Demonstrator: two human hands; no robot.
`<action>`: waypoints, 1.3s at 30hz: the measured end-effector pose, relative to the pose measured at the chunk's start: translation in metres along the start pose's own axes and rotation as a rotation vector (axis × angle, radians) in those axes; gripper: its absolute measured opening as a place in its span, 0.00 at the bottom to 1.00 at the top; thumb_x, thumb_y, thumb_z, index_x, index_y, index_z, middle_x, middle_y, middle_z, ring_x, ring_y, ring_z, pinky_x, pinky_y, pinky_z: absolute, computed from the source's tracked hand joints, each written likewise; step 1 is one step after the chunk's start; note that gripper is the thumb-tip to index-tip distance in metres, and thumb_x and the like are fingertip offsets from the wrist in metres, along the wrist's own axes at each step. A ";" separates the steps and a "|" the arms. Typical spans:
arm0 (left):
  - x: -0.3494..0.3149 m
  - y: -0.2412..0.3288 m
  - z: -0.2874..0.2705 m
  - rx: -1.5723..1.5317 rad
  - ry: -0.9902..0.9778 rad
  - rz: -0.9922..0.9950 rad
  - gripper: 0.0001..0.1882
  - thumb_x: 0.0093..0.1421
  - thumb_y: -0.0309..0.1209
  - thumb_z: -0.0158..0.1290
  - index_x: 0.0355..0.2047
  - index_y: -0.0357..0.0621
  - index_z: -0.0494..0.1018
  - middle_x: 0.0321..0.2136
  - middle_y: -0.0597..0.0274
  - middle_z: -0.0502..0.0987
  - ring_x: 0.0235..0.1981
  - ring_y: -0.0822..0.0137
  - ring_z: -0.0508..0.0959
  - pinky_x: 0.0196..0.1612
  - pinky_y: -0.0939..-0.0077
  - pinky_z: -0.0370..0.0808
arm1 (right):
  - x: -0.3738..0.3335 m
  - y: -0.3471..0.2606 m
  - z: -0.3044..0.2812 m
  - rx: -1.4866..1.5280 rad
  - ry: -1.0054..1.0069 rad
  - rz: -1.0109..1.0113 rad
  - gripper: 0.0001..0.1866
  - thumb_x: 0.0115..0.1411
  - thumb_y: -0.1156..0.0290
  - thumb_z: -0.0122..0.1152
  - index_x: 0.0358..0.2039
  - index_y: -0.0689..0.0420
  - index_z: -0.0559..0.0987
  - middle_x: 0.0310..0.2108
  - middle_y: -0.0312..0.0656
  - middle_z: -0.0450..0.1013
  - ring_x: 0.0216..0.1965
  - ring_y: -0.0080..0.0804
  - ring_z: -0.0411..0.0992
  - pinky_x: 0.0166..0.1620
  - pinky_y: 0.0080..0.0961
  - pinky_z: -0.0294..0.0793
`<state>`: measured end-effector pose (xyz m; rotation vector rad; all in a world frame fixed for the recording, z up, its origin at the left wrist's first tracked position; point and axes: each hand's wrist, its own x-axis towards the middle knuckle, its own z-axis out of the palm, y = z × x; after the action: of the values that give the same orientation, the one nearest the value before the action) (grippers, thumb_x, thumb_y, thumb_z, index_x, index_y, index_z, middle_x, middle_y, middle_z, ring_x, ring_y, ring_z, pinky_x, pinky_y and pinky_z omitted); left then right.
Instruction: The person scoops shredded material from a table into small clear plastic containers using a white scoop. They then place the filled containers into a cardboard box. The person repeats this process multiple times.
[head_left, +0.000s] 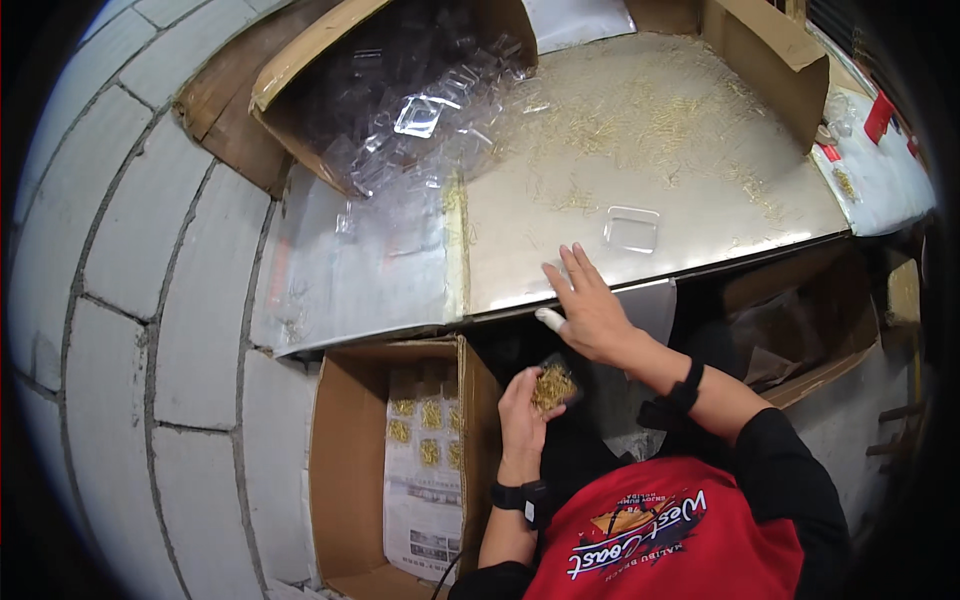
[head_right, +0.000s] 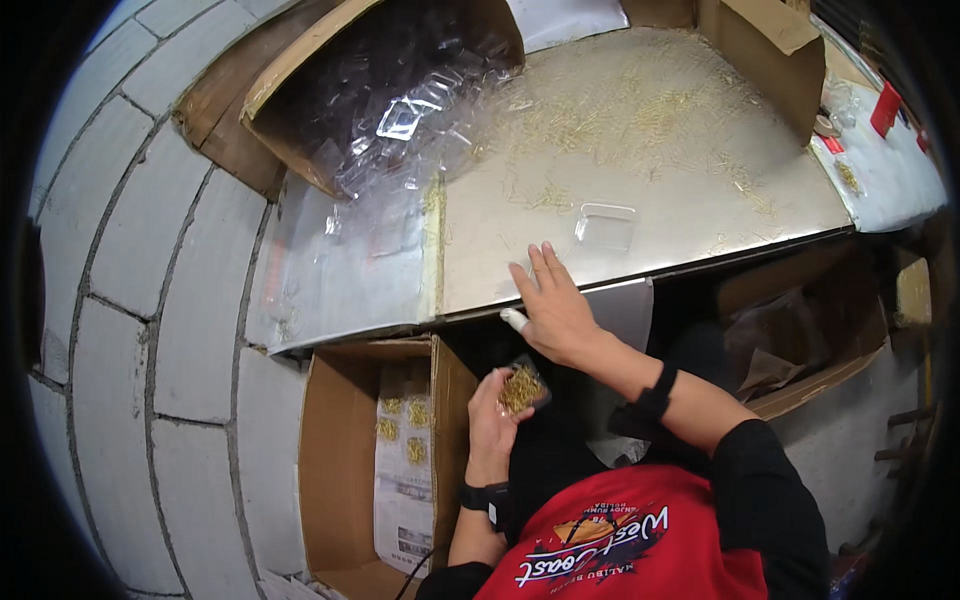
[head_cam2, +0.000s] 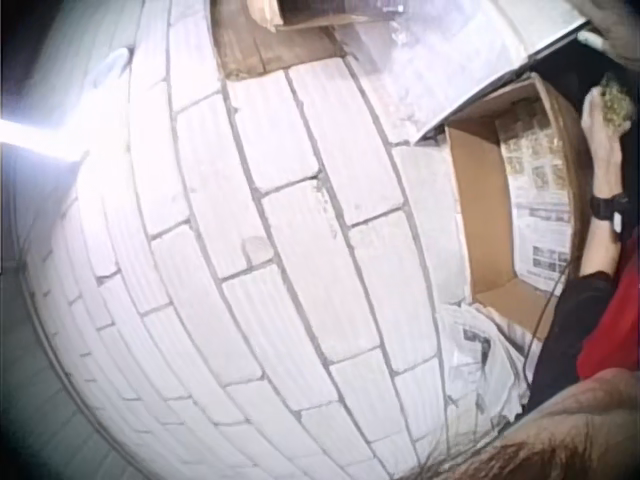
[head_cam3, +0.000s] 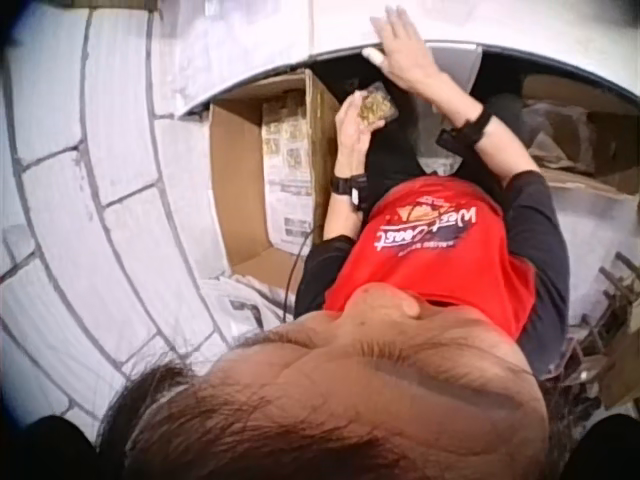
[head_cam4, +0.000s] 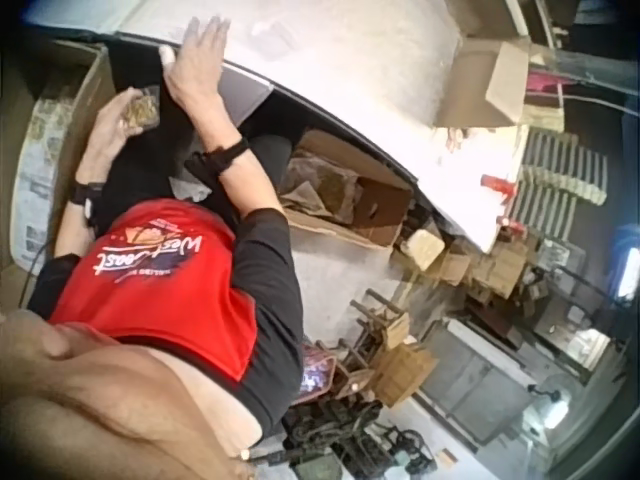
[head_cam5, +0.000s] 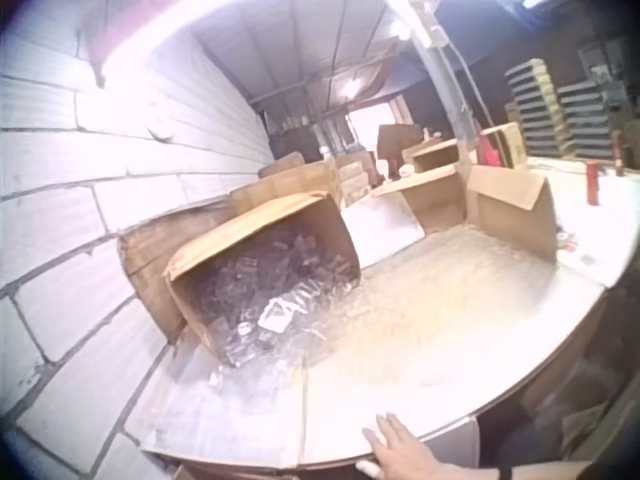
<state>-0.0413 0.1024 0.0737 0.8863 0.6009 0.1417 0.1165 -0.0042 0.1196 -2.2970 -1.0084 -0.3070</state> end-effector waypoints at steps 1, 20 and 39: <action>0.002 -0.009 -0.008 0.005 0.033 -0.024 0.12 0.65 0.35 0.48 0.43 0.40 0.70 0.32 0.58 0.78 0.29 0.64 0.82 0.22 0.76 0.81 | 0.009 0.000 0.004 -0.088 -0.046 0.022 0.34 0.56 0.59 0.59 0.59 0.61 0.62 0.62 0.64 0.51 0.65 0.63 0.45 0.64 0.47 0.50; 0.055 -0.126 0.043 0.142 -0.227 -0.427 0.22 0.69 0.43 0.33 0.47 0.37 0.68 0.38 0.54 0.76 0.34 0.62 0.81 0.29 0.68 0.82 | -0.008 0.057 -0.060 -0.064 -0.033 -0.007 0.28 0.49 0.82 0.49 0.54 0.69 0.65 0.59 0.57 0.59 0.60 0.52 0.59 0.62 0.37 0.58; 0.034 -0.123 0.040 0.052 -0.362 -0.491 0.28 0.68 0.50 0.34 0.51 0.36 0.64 0.41 0.51 0.76 0.35 0.60 0.81 0.25 0.73 0.83 | -0.173 0.069 -0.108 0.310 -0.159 0.152 0.22 0.44 0.87 0.53 0.43 0.63 0.74 0.44 0.50 0.72 0.45 0.48 0.72 0.47 0.36 0.73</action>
<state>-0.0069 0.0092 -0.0160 0.7663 0.4668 -0.4707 0.0519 -0.2085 0.0999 -2.1213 -0.8810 0.0912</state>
